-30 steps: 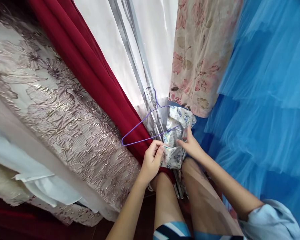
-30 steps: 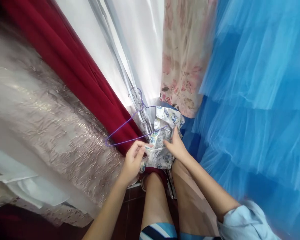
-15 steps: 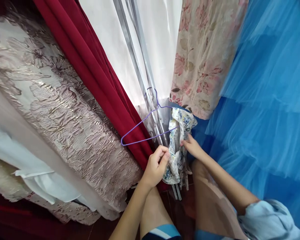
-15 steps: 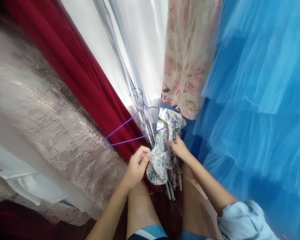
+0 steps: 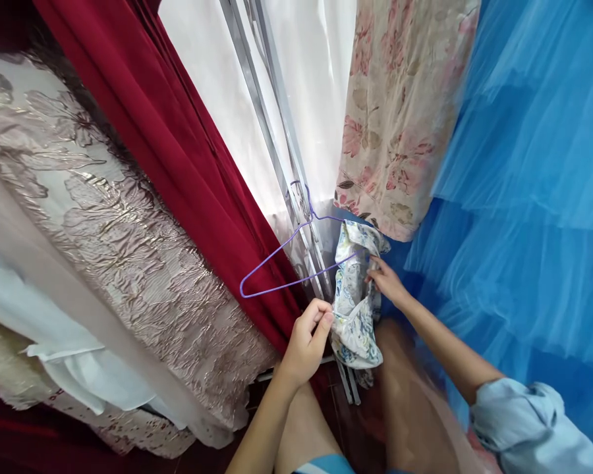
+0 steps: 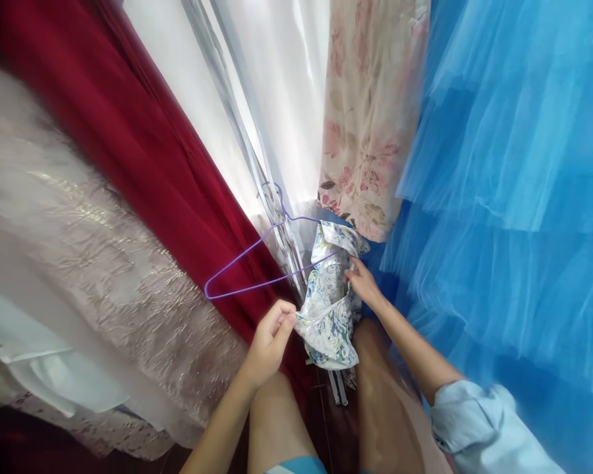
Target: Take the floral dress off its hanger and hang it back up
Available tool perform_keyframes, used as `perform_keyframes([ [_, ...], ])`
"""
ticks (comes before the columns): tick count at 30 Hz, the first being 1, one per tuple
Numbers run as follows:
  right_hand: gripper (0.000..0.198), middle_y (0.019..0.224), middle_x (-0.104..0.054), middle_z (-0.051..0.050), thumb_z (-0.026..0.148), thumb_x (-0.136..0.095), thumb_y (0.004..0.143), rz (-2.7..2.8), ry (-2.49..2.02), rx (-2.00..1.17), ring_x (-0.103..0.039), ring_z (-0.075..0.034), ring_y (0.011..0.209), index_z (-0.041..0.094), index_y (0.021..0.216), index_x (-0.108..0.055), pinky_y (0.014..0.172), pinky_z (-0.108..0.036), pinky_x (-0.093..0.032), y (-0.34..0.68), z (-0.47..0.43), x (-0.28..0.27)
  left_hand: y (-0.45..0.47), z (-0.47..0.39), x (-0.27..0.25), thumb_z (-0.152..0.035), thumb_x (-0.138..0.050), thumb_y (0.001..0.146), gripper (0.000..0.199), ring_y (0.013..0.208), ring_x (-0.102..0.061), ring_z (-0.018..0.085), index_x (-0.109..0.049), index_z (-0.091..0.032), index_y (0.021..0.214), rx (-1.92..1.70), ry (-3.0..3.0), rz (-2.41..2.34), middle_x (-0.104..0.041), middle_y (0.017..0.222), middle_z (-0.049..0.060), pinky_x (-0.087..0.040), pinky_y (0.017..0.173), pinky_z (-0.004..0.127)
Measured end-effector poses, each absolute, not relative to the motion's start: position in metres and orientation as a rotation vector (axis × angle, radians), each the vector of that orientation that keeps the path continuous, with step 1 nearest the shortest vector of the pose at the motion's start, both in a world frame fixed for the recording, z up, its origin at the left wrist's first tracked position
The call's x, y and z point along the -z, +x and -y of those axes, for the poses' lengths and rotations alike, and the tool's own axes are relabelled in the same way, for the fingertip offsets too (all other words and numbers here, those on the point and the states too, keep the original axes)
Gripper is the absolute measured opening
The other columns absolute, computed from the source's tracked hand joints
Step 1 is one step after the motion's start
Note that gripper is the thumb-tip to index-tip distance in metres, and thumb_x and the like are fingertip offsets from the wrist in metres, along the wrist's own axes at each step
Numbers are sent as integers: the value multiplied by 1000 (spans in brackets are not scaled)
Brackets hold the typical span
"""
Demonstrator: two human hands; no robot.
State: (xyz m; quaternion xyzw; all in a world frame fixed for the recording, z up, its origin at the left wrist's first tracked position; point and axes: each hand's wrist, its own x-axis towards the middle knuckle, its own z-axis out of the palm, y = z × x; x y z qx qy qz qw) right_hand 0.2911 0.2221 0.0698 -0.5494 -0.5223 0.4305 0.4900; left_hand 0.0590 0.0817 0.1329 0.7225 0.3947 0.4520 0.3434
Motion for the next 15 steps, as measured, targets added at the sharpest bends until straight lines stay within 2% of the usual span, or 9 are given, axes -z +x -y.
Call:
perform_keyframes([
  [2, 66, 71, -67, -1, 34, -52, 88, 1219, -1374, -1083, -42, -11, 42, 14, 150, -37, 43, -23, -33, 298, -227, -67, 54, -80, -133, -38, -44, 102, 25, 69, -41, 11, -50, -17, 89, -1211, 1896, -1067, -43, 77, -2, -35, 64, 23],
  [5, 65, 77, -69, -4, 35, -57, 85, 1216, -1432, -1199, -47, -11, 43, 15, 146, -41, 41, -21, -34, 298, -215, -60, 50, -81, -133, -38, -42, 103, 25, 66, -40, 10, -49, -18, 90, -1213, 1927, -1113, -43, 75, -3, -33, 62, 23],
  [10, 78, 105, -70, -12, 31, -69, 78, 1421, -1468, -1436, -59, -13, 57, 15, 147, -37, 46, -23, -44, 276, -173, -69, 59, -83, -137, -37, -41, 103, 21, 61, -41, 10, -49, -19, 95, -1091, 2023, -1125, -43, 69, -5, -32, 60, 23],
  [12, 65, 113, -67, -11, 28, -68, 79, 1650, -1297, -1498, -62, -15, 71, 15, 140, -48, 59, -25, -50, 268, -157, -84, 65, -83, -139, -36, -40, 103, 21, 60, -41, 9, -49, -19, 96, -1050, 2063, -1116, -44, 70, -4, -32, 61, 23],
  [15, 30, 101, -69, -4, 23, -63, 82, 1996, -857, -1593, -61, -18, 87, 14, 110, -67, 82, -29, -50, 262, -134, -112, 71, -83, -141, -36, -39, 104, 21, 62, -43, 10, -50, -20, 97, -1028, 2112, -1132, -48, 73, -4, -33, 62, 23],
])
